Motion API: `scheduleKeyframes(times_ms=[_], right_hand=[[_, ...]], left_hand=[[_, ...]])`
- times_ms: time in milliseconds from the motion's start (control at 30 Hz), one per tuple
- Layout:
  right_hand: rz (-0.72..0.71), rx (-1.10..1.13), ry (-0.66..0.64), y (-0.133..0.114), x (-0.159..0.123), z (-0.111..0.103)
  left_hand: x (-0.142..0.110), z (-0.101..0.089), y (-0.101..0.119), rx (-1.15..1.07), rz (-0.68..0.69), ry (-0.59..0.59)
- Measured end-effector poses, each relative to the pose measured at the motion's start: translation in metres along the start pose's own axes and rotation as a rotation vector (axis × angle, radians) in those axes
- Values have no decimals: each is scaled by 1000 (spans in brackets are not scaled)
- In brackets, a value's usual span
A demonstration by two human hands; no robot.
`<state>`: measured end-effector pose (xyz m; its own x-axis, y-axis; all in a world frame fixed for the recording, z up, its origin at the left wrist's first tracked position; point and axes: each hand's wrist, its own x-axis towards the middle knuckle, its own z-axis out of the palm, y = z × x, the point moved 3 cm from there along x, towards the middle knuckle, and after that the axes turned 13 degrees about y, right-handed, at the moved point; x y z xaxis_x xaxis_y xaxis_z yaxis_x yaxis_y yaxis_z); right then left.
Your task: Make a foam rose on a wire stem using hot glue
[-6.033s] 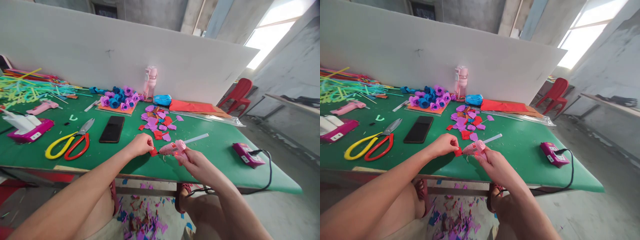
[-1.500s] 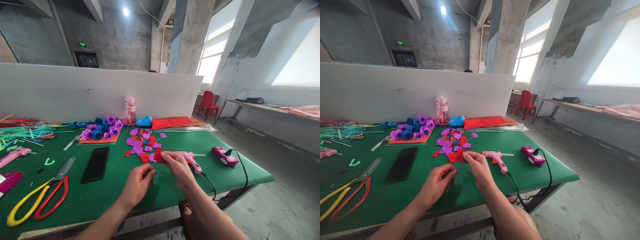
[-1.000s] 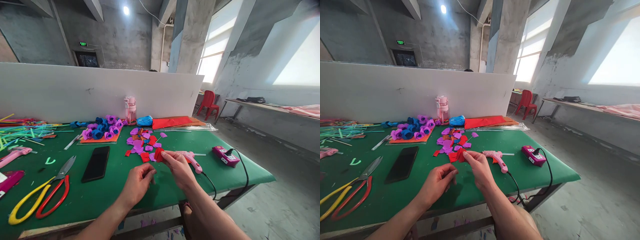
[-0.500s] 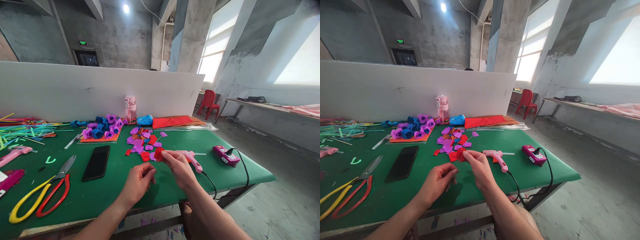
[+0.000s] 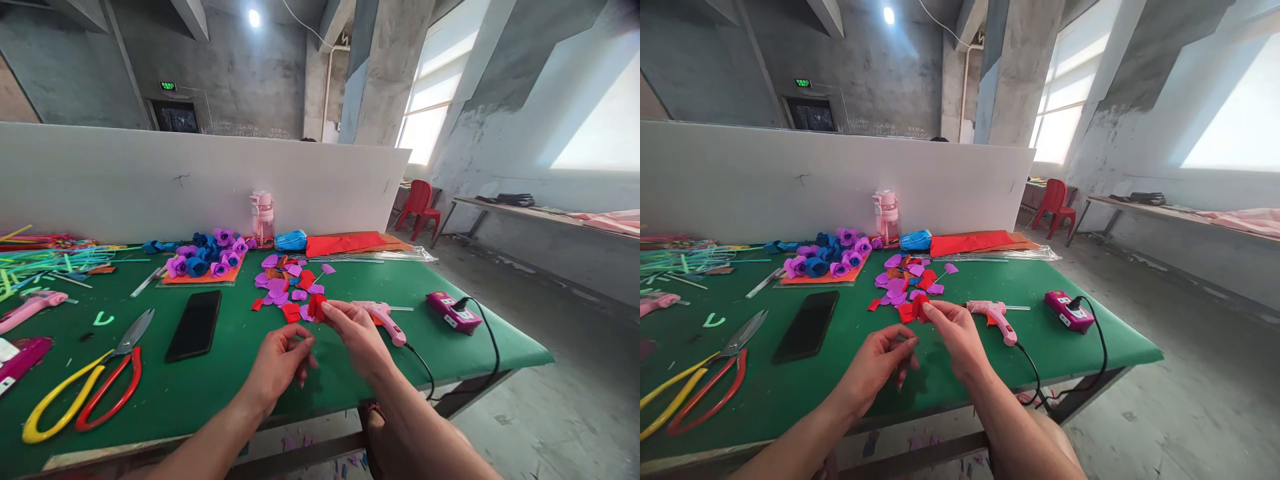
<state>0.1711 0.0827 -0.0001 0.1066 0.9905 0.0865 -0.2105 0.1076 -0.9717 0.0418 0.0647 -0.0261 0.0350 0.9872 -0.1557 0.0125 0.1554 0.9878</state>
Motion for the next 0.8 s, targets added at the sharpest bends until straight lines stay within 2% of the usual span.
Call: scheduleKeyframes(times_ms=[200, 400, 500, 600, 667, 800], right_hand=[[103, 141, -72, 12, -5, 11], [131, 163, 0, 22, -4, 16], [94, 131, 51, 18, -2, 12], [127, 114, 87, 14, -1, 8], [192, 130, 64, 15, -3, 8], [290, 180, -16, 19, -10, 16]], left_hand=[[2, 3, -3, -88, 8, 4], [3, 5, -8, -92, 12, -8], [8, -5, -4, 7, 30, -24], [17, -24, 7, 98, 147, 88], [23, -34, 12, 47, 189, 131], [29, -38, 9, -118, 111, 43]])
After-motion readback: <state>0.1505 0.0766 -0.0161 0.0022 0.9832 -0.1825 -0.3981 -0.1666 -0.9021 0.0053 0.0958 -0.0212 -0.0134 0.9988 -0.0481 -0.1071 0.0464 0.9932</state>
